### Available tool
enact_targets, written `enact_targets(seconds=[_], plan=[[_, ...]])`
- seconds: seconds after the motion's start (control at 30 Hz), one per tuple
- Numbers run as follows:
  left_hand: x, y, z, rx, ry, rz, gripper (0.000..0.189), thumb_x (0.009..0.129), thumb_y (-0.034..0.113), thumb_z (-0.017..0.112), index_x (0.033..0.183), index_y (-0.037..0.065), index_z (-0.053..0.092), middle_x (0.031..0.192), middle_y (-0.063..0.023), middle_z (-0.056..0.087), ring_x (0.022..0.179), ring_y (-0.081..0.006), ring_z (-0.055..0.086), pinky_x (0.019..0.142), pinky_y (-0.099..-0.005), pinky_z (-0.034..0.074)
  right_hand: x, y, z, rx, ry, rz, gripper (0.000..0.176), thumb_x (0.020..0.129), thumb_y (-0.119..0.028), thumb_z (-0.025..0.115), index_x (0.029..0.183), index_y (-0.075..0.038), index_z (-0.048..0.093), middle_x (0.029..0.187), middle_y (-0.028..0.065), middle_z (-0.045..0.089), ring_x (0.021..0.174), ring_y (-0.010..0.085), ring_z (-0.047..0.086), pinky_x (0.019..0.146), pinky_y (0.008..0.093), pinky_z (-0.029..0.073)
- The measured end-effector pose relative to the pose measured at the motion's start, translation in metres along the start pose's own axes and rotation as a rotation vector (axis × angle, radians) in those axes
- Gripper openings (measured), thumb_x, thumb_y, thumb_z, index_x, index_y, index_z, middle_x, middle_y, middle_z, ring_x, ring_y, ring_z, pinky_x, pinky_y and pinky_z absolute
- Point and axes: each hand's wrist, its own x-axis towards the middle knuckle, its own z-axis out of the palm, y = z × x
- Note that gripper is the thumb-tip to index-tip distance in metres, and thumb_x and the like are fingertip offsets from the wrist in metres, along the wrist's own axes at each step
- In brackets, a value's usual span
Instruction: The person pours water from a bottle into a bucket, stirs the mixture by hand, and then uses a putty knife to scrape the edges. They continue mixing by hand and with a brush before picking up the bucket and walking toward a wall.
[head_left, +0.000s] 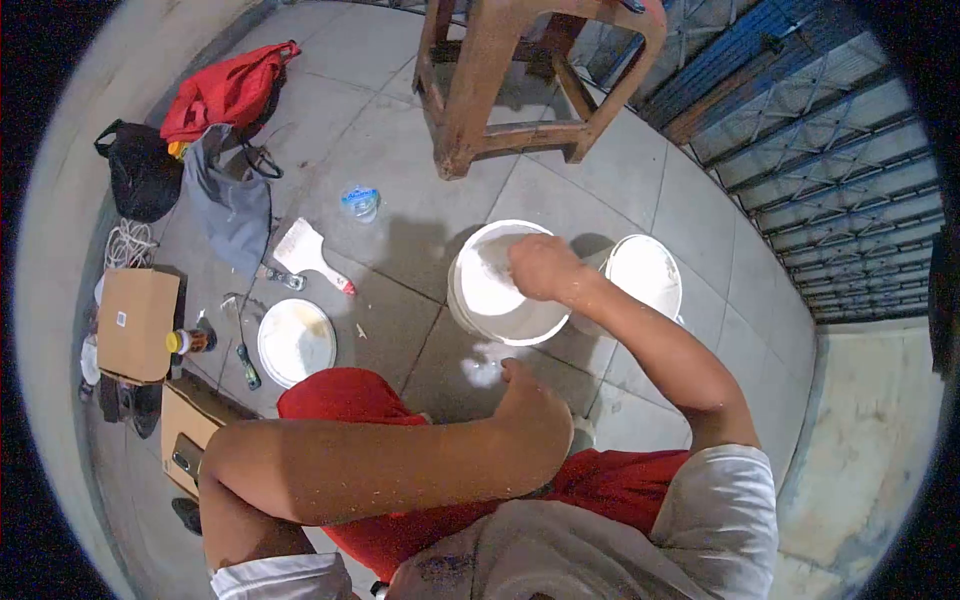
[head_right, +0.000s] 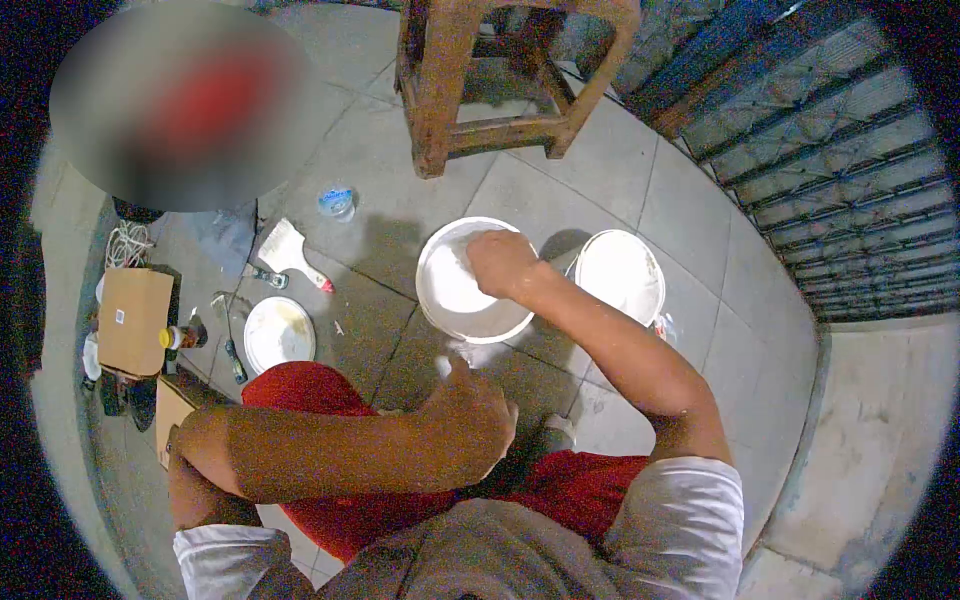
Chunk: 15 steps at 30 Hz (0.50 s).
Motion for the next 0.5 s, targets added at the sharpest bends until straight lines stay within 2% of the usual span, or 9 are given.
enact_targets(seconds=[0.07, 0.2, 0.27, 0.5], plan=[[0.000, 0.002, 0.000, -0.001, -0.018, 0.002, 0.037, 0.084, 0.033, 0.056, 0.097, -0.001, 0.063, 0.090, -0.0222, 0.065, 0.086, -0.0374, 0.063, 0.085, -0.0679, 0.038, -0.007, -0.003, -0.016, 0.023, -0.027, 0.048, 0.024, 0.077, -0.018, 0.064, 0.086, 0.004, 0.068, 0.092, 0.0253, 0.066, 0.091, 0.0389, 0.064, 0.081, 0.0448, 0.051], [0.002, 0.001, 0.001, 0.006, 0.020, -0.011, 0.037, 0.084, 0.034, 0.057, 0.096, -0.001, 0.063, 0.090, -0.0223, 0.065, 0.087, -0.0388, 0.063, 0.085, -0.0671, 0.038, -0.003, -0.003, -0.008, -0.001, -0.009, 0.034, 0.026, 0.077, -0.019, 0.065, 0.089, 0.004, 0.068, 0.093, 0.0248, 0.066, 0.093, 0.0383, 0.064, 0.083, 0.0441, 0.050], [0.003, 0.000, 0.000, 0.022, 0.024, -0.012, 0.038, 0.083, 0.034, 0.057, 0.096, -0.001, 0.064, 0.090, -0.0223, 0.065, 0.087, -0.0394, 0.063, 0.085, -0.0665, 0.039, 0.003, -0.003, 0.000, 0.016, -0.084, 0.040, 0.028, 0.077, -0.020, 0.065, 0.091, 0.004, 0.067, 0.094, 0.0245, 0.066, 0.093, 0.0383, 0.064, 0.082, 0.0437, 0.051], [0.000, 0.000, -0.010, -0.082, -0.035, 0.004, 0.036, 0.084, 0.033, 0.057, 0.097, 0.001, 0.062, 0.087, -0.0194, 0.065, 0.086, -0.0369, 0.063, 0.082, -0.0623, 0.041, 0.009, 0.006, 0.015, 0.025, -0.072, 0.088, 0.025, 0.074, -0.017, 0.063, 0.088, 0.003, 0.068, 0.092, 0.0241, 0.067, 0.090, 0.0375, 0.065, 0.080, 0.0436, 0.052]])
